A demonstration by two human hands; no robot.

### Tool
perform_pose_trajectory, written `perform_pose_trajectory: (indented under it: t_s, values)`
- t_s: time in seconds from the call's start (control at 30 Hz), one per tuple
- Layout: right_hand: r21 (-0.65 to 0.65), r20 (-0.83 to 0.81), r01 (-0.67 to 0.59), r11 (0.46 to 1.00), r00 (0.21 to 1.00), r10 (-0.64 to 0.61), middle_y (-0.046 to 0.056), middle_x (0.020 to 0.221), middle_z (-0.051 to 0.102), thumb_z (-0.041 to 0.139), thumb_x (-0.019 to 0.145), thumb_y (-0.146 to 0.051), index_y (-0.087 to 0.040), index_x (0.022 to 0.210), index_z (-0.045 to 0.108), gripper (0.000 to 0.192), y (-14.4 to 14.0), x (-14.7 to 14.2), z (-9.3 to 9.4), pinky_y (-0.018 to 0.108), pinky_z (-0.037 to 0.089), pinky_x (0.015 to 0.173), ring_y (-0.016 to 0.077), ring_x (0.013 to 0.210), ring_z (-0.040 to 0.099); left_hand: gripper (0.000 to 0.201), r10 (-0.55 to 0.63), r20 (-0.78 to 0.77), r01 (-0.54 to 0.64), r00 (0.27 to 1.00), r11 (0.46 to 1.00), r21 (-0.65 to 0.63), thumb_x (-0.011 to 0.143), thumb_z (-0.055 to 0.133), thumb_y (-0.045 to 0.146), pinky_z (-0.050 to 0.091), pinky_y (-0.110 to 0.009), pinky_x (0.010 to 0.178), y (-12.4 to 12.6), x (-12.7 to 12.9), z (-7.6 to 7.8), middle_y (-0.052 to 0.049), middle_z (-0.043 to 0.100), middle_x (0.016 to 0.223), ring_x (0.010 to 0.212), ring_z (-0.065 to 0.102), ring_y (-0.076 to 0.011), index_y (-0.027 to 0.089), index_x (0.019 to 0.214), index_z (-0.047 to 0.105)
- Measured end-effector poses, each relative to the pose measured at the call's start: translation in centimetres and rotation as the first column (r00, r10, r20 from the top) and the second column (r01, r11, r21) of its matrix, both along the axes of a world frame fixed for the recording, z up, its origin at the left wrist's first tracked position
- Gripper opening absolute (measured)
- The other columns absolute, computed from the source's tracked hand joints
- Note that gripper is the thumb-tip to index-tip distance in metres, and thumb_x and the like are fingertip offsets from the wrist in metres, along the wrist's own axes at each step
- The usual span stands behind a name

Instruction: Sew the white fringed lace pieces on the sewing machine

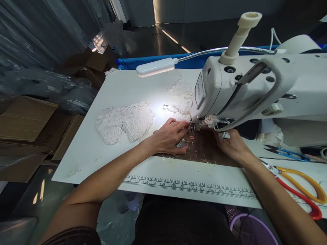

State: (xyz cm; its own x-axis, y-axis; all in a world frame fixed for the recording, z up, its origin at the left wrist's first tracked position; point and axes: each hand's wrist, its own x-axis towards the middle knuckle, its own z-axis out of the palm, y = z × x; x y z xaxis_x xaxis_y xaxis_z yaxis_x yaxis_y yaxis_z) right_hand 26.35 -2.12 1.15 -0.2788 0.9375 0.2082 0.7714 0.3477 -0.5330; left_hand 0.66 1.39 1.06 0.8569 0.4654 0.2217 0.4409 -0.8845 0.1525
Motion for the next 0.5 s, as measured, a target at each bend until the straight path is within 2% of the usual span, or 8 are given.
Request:
perform_pose_trajectory:
  t_s: [0.13, 0.23, 0.33, 0.4, 0.5]
  values:
    - [-0.105, -0.064, -0.016, 0.994, 0.998, 0.009, 0.012, 0.108, 0.067, 0.042, 0.101, -0.046, -0.019, 0.114, 0.064, 0.037, -1.5, -0.9, 0.3, 0.039, 0.054, 0.081, 0.0278, 0.101, 0.064, 0.061, 0.011, -0.008, -0.011, 1.0, 1.0, 0.016, 0.091, 0.049, 0.048, 0.041, -0.05, 0.097, 0.0, -0.1, -0.2, -0.021, 0.054, 0.125, 0.107, 0.054, -0.0319, 0.003, 0.132, 0.05]
    - [-0.039, -0.003, 0.004, 0.999, 1.0, -0.004, 0.012, 0.11, 0.065, 0.048, 0.098, -0.043, -0.02, 0.119, 0.064, 0.035, -2.8, -1.3, 0.3, 0.042, 0.054, 0.085, 0.0279, 0.1, 0.064, 0.064, 0.022, -0.006, -0.022, 1.0, 1.0, 0.011, 0.091, 0.05, 0.05, 0.04, -0.051, 0.1, 0.1, -0.1, -0.3, -0.023, 0.052, 0.129, 0.112, 0.052, -0.0334, 0.003, 0.134, 0.047]
    - [0.039, 0.059, -0.021, 0.999, 0.998, 0.019, 0.013, 0.103, 0.065, 0.046, 0.098, -0.034, -0.019, 0.109, 0.069, 0.029, -3.9, -1.3, 0.5, 0.044, 0.054, 0.082, 0.0279, 0.092, 0.064, 0.062, 0.029, 0.014, -0.029, 0.999, 1.0, -0.008, 0.092, 0.05, 0.049, 0.039, -0.052, 0.101, 0.1, -0.1, -0.5, -0.022, 0.05, 0.132, 0.117, 0.051, -0.0339, 0.006, 0.137, 0.045]
    - [0.057, 0.023, -0.08, 0.995, 0.997, 0.079, 0.013, 0.102, 0.066, 0.046, 0.098, -0.031, -0.02, 0.102, 0.07, 0.026, -4.8, -1.3, 1.3, 0.044, 0.055, 0.08, 0.0278, 0.092, 0.065, 0.058, 0.042, 0.047, -0.041, 0.998, 0.999, -0.023, 0.093, 0.05, 0.047, 0.04, -0.052, 0.101, -0.1, -0.1, -0.6, -0.021, 0.05, 0.134, 0.12, 0.05, -0.0339, 0.009, 0.137, 0.044]
    - [0.051, -0.148, -0.207, 0.977, 0.966, 0.213, 0.01, 0.11, 0.066, 0.052, 0.096, -0.026, -0.026, 0.101, 0.068, 0.017, -6.7, -1.4, 3.6, 0.039, 0.058, 0.08, 0.0256, 0.099, 0.066, 0.053, 0.083, 0.102, -0.082, 0.991, 0.997, -0.014, 0.095, 0.049, 0.043, 0.04, -0.054, 0.101, -0.1, 0.0, -0.7, -0.023, 0.048, 0.137, 0.123, 0.048, -0.0343, 0.011, 0.136, 0.043]
